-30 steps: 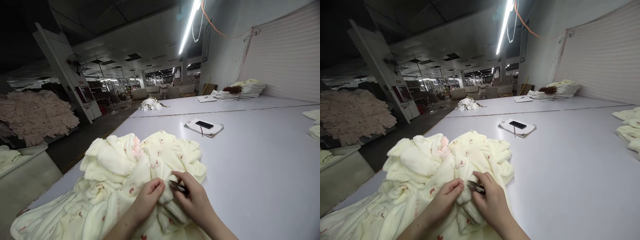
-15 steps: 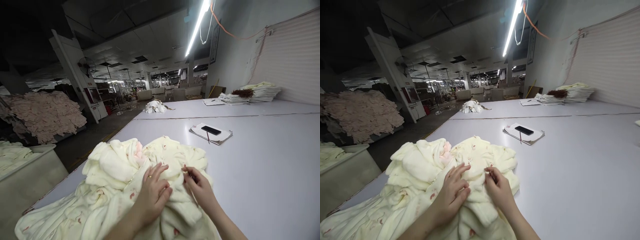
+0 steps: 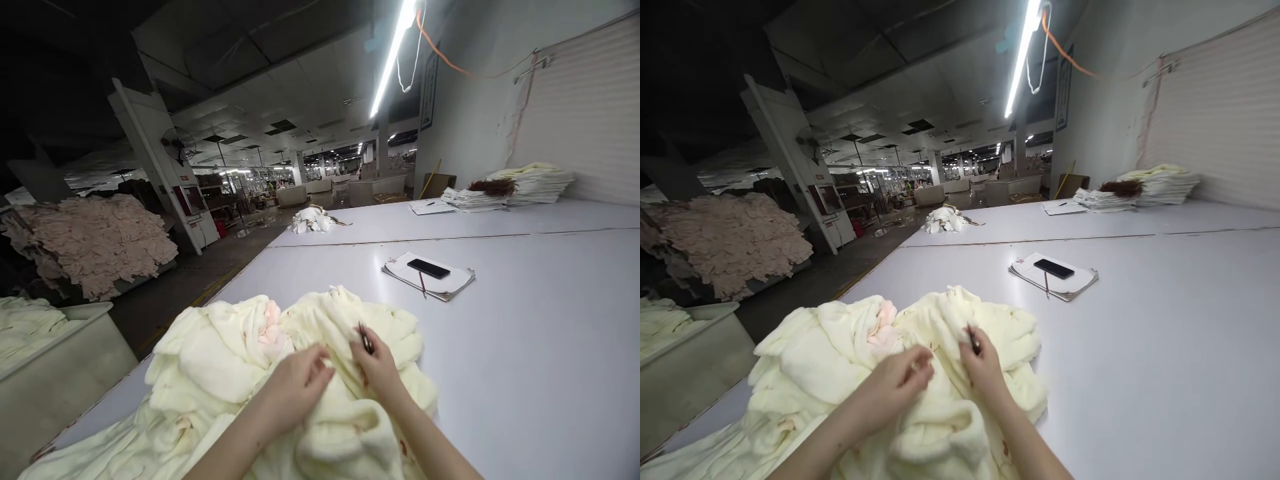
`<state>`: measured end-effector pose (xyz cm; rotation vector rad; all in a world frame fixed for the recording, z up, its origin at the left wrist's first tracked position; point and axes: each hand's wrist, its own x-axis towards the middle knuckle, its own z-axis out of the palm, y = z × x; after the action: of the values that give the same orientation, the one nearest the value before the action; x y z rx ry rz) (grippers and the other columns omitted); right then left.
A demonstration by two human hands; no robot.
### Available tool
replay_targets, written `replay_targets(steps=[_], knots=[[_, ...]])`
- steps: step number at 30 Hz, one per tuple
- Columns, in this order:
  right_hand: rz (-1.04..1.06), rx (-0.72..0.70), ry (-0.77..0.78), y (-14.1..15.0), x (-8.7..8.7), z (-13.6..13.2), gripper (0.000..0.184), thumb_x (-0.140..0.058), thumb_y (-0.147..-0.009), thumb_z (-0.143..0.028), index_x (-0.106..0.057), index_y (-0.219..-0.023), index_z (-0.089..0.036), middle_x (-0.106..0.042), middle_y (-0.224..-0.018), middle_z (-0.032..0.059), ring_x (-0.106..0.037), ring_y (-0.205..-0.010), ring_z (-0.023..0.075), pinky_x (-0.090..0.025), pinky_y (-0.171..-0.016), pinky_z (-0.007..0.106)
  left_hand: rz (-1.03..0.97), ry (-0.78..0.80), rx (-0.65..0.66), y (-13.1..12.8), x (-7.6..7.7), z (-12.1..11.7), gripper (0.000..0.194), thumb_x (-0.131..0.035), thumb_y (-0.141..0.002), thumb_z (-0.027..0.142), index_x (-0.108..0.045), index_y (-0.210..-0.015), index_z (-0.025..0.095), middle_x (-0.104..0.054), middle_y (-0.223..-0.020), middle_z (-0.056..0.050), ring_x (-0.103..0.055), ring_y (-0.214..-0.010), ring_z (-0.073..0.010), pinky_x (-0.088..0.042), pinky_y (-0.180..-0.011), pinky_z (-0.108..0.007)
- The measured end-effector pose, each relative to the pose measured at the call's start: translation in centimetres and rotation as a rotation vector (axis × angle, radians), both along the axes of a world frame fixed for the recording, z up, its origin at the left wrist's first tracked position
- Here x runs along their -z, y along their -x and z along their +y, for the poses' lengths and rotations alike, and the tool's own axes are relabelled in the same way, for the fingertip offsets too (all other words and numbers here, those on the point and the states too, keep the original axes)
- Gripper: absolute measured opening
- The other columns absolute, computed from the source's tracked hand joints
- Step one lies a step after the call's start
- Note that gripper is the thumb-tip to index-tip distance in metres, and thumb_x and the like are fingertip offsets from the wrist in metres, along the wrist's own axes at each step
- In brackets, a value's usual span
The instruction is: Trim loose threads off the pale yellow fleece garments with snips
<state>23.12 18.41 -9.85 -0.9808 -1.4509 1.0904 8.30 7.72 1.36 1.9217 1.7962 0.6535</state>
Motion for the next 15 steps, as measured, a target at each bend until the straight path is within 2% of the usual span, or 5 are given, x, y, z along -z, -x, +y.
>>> replay_targets(steps=[3, 7, 10, 12, 15], knots=[[0.048, -0.092, -0.146, -0.1, 0.4, -3.2, 0.015, -0.056, -0.075, -0.032, -0.062, -0.081, -0.019, -0.058, -0.073, 0.0014, -0.055, -0.065, 0.0158, -0.048, -0.062, 0.027, 0.044, -0.305, -0.112, -0.3, -1.7, 5.4, 0.025, -0.040, -0.087, 0.033, -0.057, -0.101, 0.020, -0.061, -0.109, -0.008, -0.058, -0.097, -0.0207, -0.045, -0.075, -0.029], [0.105, -0.240, -0.348, 0.0, 0.1, -5.5, 0.016, -0.049, -0.079, -0.020, -0.063, -0.086, -0.021, -0.060, -0.079, 0.0041, -0.059, -0.074, 0.0172, -0.049, -0.067, 0.028, 0.121, -0.192, -0.005, -1.3, -0.6, 10.8, 0.033, -0.049, -0.082, 0.041, -0.058, -0.105, 0.020, -0.062, -0.111, -0.008, -0.061, -0.095, -0.0212, -0.048, -0.076, -0.029], [0.110, -0.324, -0.326, -0.2, -0.3, -6.3, 0.020, -0.047, -0.080, -0.017, -0.065, -0.089, -0.021, -0.063, -0.084, 0.0052, -0.061, -0.078, 0.0175, -0.050, -0.068, 0.028, 0.264, -0.078, 0.045, -2.1, 1.6, 11.9, 0.037, -0.063, -0.071, 0.039, -0.060, -0.102, 0.018, -0.064, -0.099, -0.009, -0.062, -0.090, -0.0270, -0.047, -0.076, -0.036], [0.076, -0.365, -0.221, -0.9, -0.5, -6.3, 0.023, -0.046, -0.082, -0.018, -0.065, -0.093, -0.021, -0.066, -0.087, 0.0050, -0.062, -0.079, 0.0178, -0.049, -0.069, 0.028, 0.365, -0.025, 0.060, -2.5, 2.8, 11.6, 0.024, -0.063, -0.069, 0.032, -0.061, -0.089, 0.018, -0.062, -0.090, -0.009, -0.062, -0.084, -0.0285, -0.046, -0.072, -0.037], [0.028, -0.206, -0.039, -3.0, -0.3, -4.6, 0.022, -0.045, -0.086, -0.028, -0.063, -0.094, -0.020, -0.068, -0.082, 0.0041, -0.060, -0.071, 0.0176, -0.047, -0.066, 0.028, 0.486, 0.005, 0.081, -3.0, 4.2, 10.6, 0.012, -0.056, -0.073, 0.025, -0.059, -0.081, 0.018, -0.058, -0.091, -0.009, -0.062, -0.080, -0.0280, -0.046, -0.069, -0.038]])
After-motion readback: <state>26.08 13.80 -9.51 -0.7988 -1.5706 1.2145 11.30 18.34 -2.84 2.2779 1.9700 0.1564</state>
